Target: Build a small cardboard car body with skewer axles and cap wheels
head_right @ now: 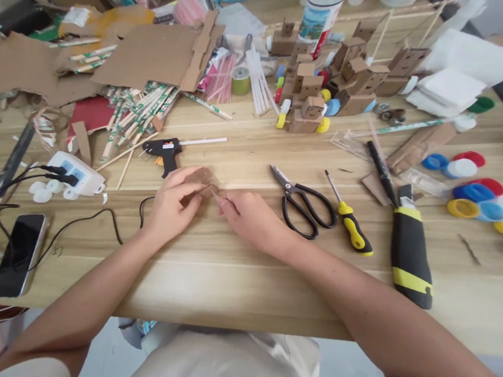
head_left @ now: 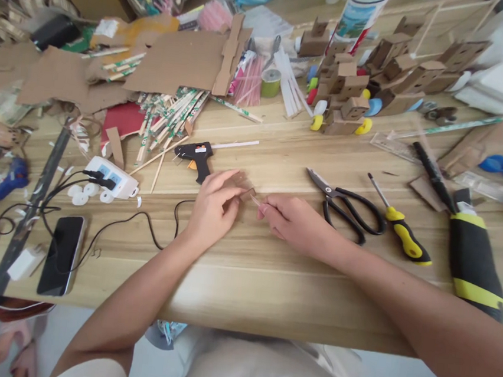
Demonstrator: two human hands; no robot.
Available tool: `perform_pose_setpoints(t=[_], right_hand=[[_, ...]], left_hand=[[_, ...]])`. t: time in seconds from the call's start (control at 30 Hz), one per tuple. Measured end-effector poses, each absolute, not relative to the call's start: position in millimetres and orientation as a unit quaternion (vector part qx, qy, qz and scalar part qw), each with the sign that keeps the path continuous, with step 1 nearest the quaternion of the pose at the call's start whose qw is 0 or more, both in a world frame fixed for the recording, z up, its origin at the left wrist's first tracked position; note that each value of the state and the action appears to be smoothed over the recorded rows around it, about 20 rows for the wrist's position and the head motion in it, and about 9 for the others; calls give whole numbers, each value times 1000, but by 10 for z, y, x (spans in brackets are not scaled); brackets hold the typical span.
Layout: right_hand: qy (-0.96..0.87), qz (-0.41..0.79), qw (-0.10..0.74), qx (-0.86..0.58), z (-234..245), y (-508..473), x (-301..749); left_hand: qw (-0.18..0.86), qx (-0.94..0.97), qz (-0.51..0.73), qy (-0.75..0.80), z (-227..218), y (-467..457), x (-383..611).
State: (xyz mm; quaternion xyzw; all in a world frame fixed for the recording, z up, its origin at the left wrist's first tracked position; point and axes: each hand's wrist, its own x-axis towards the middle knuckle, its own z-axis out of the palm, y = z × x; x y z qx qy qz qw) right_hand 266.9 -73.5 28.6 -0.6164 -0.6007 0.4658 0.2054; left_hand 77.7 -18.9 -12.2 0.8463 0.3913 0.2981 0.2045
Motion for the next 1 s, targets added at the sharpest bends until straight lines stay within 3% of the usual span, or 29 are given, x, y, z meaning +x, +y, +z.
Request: perform_pose_setpoints(t=[0.17, 0.33, 0.63, 1.0], right_hand=[[-602, 478, 224, -599, 279, -748, 2690], [-554, 562, 230, -570, 295, -746, 2671], [-446, 706, 364, -412, 294, -824, 2635], [-329, 770, 418, -353, 254, -890, 2550]], left_hand=[[199, 853, 306, 372, -138, -180, 734], [188, 833, 351, 383, -69, -220, 777], [295, 720, 440, 448, 6, -347, 847], [244, 704, 512, 427, -30, -387, 891]])
